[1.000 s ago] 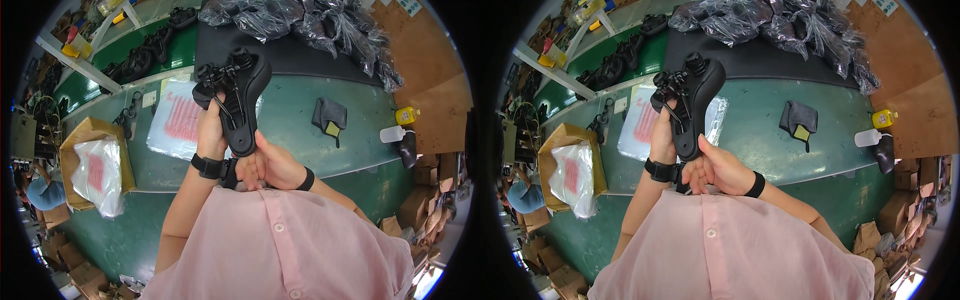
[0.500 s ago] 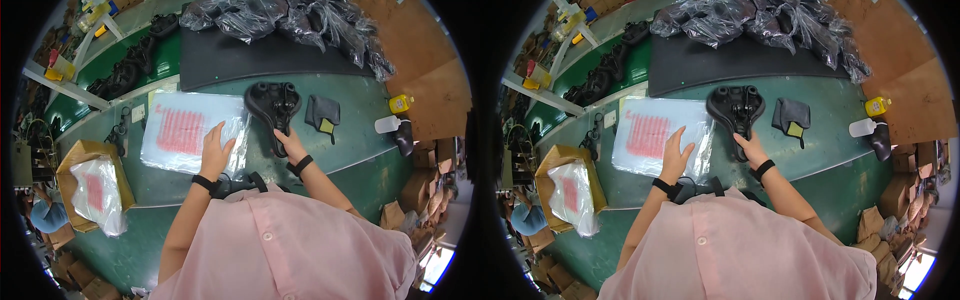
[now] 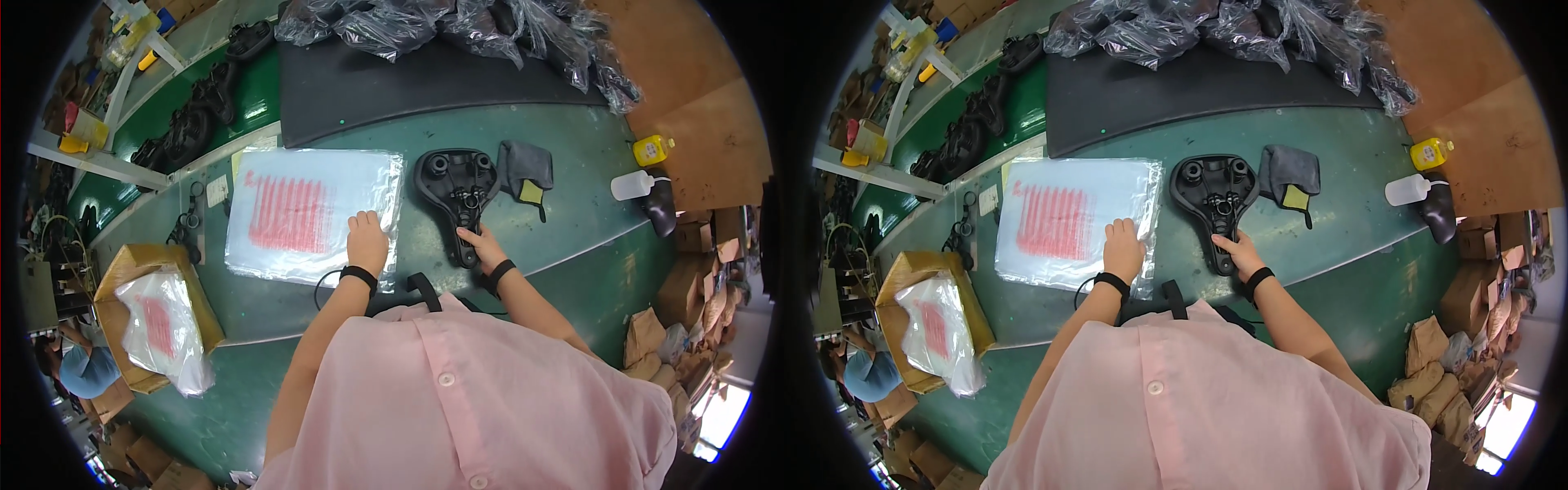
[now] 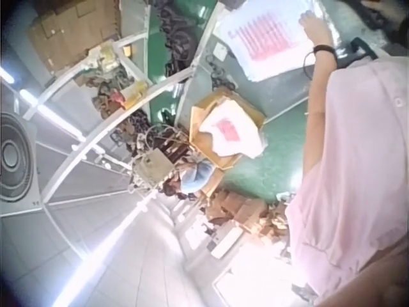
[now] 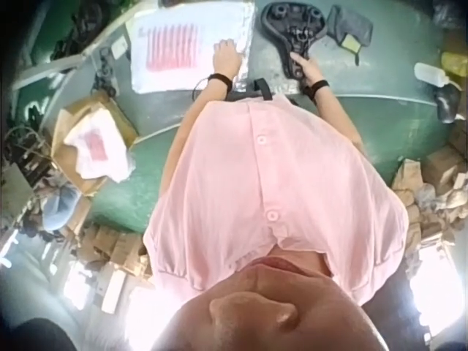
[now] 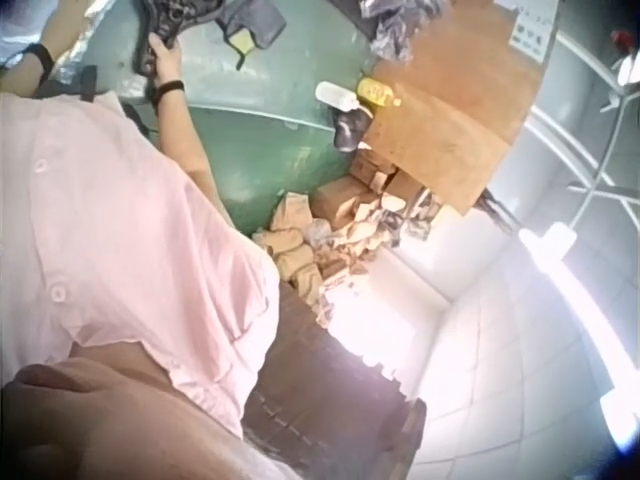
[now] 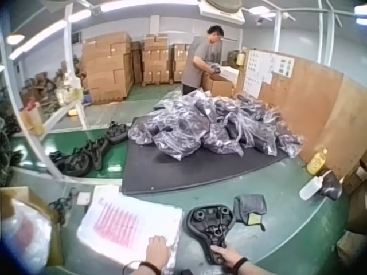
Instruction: Cleaning and packing bicycle seats into plastic bags at a factory workstation.
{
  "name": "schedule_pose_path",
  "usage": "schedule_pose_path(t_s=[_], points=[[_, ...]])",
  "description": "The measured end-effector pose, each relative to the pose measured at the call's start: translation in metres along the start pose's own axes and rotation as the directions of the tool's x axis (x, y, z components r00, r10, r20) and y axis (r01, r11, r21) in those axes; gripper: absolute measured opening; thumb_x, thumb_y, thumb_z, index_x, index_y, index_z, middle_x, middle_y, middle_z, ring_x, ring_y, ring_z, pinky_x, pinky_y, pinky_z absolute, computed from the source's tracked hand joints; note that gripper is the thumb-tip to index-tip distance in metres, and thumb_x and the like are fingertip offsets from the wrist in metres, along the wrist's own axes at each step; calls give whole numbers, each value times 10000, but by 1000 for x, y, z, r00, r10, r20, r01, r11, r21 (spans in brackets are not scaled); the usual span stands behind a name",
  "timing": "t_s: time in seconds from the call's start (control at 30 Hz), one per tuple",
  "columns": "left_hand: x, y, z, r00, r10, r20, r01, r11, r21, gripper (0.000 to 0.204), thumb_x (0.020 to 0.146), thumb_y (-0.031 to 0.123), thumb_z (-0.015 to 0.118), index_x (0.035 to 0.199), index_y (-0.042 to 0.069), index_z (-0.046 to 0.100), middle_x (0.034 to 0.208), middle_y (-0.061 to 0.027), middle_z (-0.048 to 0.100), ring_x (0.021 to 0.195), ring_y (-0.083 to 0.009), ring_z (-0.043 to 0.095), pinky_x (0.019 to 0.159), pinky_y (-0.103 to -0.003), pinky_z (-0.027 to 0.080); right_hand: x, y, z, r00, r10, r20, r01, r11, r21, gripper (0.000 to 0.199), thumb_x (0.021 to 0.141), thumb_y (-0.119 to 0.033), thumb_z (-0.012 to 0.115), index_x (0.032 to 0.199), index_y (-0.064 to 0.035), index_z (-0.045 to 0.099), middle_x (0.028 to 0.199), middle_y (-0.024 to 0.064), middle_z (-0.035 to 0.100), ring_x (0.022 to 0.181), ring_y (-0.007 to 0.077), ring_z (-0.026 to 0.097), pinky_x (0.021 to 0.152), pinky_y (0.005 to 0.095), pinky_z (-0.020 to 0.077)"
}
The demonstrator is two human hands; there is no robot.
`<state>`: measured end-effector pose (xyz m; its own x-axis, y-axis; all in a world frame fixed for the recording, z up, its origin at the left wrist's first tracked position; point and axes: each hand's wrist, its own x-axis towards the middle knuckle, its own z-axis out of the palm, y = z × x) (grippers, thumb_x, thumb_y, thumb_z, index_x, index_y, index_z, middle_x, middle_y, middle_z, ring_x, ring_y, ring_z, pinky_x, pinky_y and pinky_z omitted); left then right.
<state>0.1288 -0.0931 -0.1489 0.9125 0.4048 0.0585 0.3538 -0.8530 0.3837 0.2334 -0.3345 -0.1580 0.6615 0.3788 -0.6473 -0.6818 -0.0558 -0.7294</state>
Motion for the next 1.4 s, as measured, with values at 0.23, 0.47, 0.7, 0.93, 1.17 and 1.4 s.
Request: schedule_pose_path(t_s=[0.23, 0.47, 0.7, 0.93, 1.17, 1.4], points=[[12, -50, 16, 947, -280, 155, 319, 783, -534, 79, 785, 81, 640, 798, 15, 601, 714, -132, 626, 662, -258, 599, 635, -350, 478, 2, -10, -7, 983, 85, 161, -105, 988, 116, 419, 795, -203, 707, 1096, -10, 489, 968, 122, 611, 808, 253, 657, 680, 368, 548], [14, -68, -13, 753, -365, 547, 622, 126, -773, 127, 787, 99, 705, 854, 36, 617, 765, -20, 598, 709, -112, 560, 626, -247, 453, -1, -9, -12, 966, 84, 243, -128, 977, 171, 379, 825, -178, 664, 1107, -13, 473, 942, 134, 612, 737, 248, 640, 601, 372, 550], [10, -94, -29, 815, -364, 452, 537, 178, -825, 124, 848, 159, 653, 916, 55, 650, 781, 8, 591, 722, -91, 545, 638, -252, 465, -14, -32, 0, 971, 84, 225, -114, 986, 122, 400, 815, -150, 656, 1141, -31, 456, 912, 120, 607, 712, 239, 636, 584, 371, 549], [25, -83, -67, 874, -389, 292, 432, 346, -833, 163, 851, 148, 623, 928, 27, 699, 815, -16, 658, 684, -81, 562, 595, -241, 463, -15, -79, 87, 889, -33, 456, 11, 999, 50, 469, 762, -150, 697, 1170, -27, 500, 997, 91, 613, 871, 193, 617, 746, 314, 511], [30, -93, -44, 951, -239, 196, 309, 707, -636, 140, 703, 149, 684, 737, 16, 653, 693, -100, 652, 667, -191, 624, 607, -339, 472, 39, -50, 192, 715, 5, 699, -120, 986, 116, 582, 783, -60, 677, 1304, -43, 419, 1126, 68, 578, 993, 156, 577, 873, 308, 476], [-8, -106, -82, 847, -356, 394, 468, 147, -871, 160, 799, 107, 681, 729, 55, 546, 686, -44, 606, 609, -120, 595, 548, -237, 485, 50, -32, 187, 854, 98, 510, -93, 995, -36, 384, 790, -45, 645, 1151, -55, 515, 939, 46, 620, 782, 160, 617, 694, 295, 520]])
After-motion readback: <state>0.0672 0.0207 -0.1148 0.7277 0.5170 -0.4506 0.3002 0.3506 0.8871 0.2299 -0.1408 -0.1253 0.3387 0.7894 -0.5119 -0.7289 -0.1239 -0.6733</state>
